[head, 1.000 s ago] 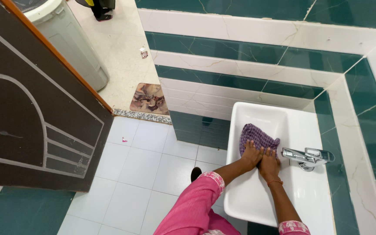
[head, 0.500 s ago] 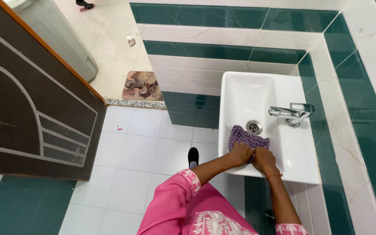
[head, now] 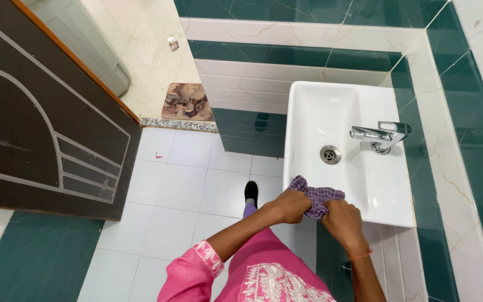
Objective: The person wipes down the surfaces of two different sinks using a purple cloth, cleaning the basins and faucets.
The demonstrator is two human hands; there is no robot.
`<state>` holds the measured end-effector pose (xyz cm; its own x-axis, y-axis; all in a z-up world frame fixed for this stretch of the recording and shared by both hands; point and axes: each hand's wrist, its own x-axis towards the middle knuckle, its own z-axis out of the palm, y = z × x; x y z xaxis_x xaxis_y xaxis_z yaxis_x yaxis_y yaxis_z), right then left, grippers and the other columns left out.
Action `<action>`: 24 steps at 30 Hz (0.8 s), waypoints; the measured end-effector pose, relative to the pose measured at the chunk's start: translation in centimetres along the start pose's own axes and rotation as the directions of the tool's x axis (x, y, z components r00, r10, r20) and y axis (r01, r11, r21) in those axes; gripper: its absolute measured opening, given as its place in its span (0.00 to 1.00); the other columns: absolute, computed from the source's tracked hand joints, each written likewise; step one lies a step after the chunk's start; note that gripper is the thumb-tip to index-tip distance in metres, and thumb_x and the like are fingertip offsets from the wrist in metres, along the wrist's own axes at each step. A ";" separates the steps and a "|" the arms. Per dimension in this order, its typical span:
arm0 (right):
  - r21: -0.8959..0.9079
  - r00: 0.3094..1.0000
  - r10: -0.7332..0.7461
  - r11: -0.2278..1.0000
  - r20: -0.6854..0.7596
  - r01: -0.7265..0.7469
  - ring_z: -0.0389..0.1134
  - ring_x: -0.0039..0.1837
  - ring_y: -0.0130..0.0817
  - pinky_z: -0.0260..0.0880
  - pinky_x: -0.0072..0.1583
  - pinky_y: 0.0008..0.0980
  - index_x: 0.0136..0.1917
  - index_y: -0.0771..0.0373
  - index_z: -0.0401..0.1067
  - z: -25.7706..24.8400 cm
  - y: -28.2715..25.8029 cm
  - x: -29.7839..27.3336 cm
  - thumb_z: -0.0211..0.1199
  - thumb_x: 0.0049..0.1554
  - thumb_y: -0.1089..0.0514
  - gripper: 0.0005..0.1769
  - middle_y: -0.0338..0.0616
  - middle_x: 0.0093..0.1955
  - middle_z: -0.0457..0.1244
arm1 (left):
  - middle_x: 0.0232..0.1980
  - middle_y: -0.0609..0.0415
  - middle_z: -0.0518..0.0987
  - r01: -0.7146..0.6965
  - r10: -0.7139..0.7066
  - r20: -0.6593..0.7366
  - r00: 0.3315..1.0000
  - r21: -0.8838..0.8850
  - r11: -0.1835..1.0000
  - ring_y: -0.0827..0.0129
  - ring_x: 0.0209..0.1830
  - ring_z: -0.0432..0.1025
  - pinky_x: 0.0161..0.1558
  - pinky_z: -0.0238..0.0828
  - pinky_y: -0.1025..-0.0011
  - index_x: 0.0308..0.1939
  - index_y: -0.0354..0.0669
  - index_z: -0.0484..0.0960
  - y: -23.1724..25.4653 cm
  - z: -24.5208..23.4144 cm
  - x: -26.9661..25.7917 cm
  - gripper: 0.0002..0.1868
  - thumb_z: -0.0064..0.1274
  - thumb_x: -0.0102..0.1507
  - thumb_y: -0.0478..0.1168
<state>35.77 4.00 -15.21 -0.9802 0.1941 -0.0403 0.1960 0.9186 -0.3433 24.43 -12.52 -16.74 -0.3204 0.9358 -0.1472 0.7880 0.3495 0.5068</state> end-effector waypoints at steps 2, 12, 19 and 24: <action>0.083 0.997 -0.050 0.996 0.052 0.046 0.70 0.40 0.55 0.69 0.45 0.52 0.41 0.67 0.78 -1.3 -0.8 -1.0 0.61 0.43 0.64 0.11 0.59 0.37 0.68 | 0.28 0.37 0.81 -0.024 0.026 0.057 0.998 -0.047 0.999 0.48 0.31 0.78 0.37 0.75 0.55 0.25 0.32 0.81 0.6 -2.8 -2.0 0.03 0.52 0.50 0.28; 0.491 0.985 -0.041 0.870 0.169 -0.048 0.61 0.30 0.40 0.62 0.39 0.40 0.36 0.72 0.72 -8.6 -5.2 0.8 0.57 0.46 0.68 0.04 0.53 0.29 0.65 | 0.32 0.44 0.83 0.057 -0.067 -0.090 0.994 -0.105 0.993 0.52 0.30 0.78 0.37 0.74 0.58 0.35 0.39 0.87 3.8 -14.5 -4.5 0.09 0.53 0.55 0.28; 0.462 0.980 -0.068 0.874 -0.187 0.148 0.75 0.51 0.46 0.71 0.53 0.37 0.62 0.66 0.75 -10.9 -6.8 6.4 0.54 0.47 0.74 0.28 0.54 0.53 0.71 | 0.51 0.43 0.84 -0.053 0.079 -0.477 0.875 0.066 0.996 0.53 0.48 0.79 0.52 0.71 0.57 0.47 0.39 0.87 0.0 -16.9 -0.7 0.18 0.53 0.54 0.26; 0.115 0.849 -0.188 0.953 -0.495 0.279 0.64 0.74 0.49 0.67 0.67 0.46 0.68 0.62 0.74 -10.9 -7.0 15.1 0.53 0.42 0.78 0.40 0.53 0.69 0.66 | 0.64 0.45 0.79 -0.002 0.071 -0.620 0.782 0.112 0.994 0.55 0.64 0.74 0.62 0.69 0.54 0.57 0.40 0.83 -5.8 -20.0 4.5 0.25 0.52 0.56 0.23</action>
<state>19.95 4.24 -3.16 -0.8539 0.1620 0.4945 -0.0897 0.8902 -0.4467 7.91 -11.22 -3.32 -0.5201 0.7276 0.4474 0.8425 0.3506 0.4090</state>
